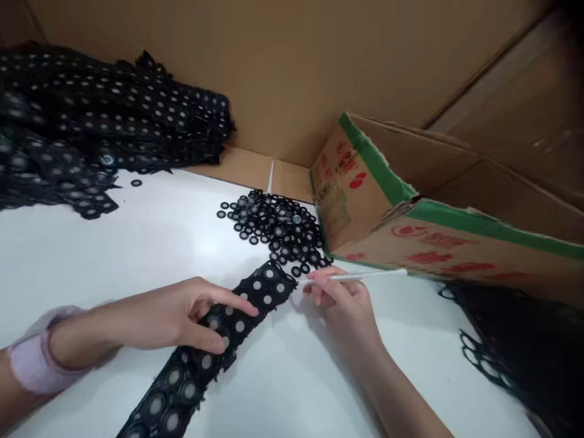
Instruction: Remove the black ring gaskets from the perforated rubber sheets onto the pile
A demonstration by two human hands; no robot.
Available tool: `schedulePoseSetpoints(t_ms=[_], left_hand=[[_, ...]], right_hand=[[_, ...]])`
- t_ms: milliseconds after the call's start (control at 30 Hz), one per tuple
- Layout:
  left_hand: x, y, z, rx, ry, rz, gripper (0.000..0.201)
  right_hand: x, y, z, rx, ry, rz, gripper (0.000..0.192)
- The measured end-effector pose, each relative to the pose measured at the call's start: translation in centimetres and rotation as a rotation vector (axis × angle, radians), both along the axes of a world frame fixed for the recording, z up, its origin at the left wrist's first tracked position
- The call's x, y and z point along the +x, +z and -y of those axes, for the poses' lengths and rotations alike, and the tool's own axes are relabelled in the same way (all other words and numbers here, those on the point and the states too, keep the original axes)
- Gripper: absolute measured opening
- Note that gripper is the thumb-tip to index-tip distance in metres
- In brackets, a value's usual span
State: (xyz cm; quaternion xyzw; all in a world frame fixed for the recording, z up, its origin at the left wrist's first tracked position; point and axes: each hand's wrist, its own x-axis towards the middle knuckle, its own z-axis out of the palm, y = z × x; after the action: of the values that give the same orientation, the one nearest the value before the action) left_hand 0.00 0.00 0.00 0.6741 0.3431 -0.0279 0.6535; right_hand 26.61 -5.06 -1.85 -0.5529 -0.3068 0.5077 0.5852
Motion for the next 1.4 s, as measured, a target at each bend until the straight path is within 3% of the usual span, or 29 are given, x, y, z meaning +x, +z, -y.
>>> schedulePoseSetpoints(t_ms=[300, 467, 633, 667, 767, 933, 1133, 1400], left_hand=[[0.3, 1.1, -0.6, 0.007, 0.052, 0.018, 0.039], [0.3, 1.2, -0.6, 0.053, 0.073, -0.026, 0.035], [0.4, 0.3, 0.1, 0.073, 0.202, 0.075, 0.045], [0.5, 0.1, 0.3, 0.068, 0.221, 0.094, 0.046], [0.5, 0.1, 0.9, 0.050, 0.233, 0.110, 0.048], [0.7, 0.4, 1.4, -0.005, 0.214, 0.126, 0.047], [0.8, 0.5, 1.5, -0.087, 0.218, 0.145, 0.047], [1.4, 0.5, 2.5, -0.300, 0.311, 0.280, 0.048]], right_hand=[[0.1, 0.5, -0.1, 0.085, -0.145, -0.062, 0.014], [0.8, 0.8, 0.0, 0.232, -0.228, -0.032, 0.019], [-2.2, 1.2, 2.4, 0.391, 0.070, 0.244, 0.010], [-2.8, 1.3, 2.9, 0.494, 0.212, 0.383, 0.015], [-4.0, 1.6, 3.8, 0.695, 0.390, 0.647, 0.026], [-4.2, 1.4, 4.0, 0.783, 0.414, 0.758, 0.027], [-4.1, 1.1, 4.0, 0.768, 0.438, 0.826, 0.026], [-4.3, -1.4, 4.8, 0.893, 0.404, 1.192, 0.018]])
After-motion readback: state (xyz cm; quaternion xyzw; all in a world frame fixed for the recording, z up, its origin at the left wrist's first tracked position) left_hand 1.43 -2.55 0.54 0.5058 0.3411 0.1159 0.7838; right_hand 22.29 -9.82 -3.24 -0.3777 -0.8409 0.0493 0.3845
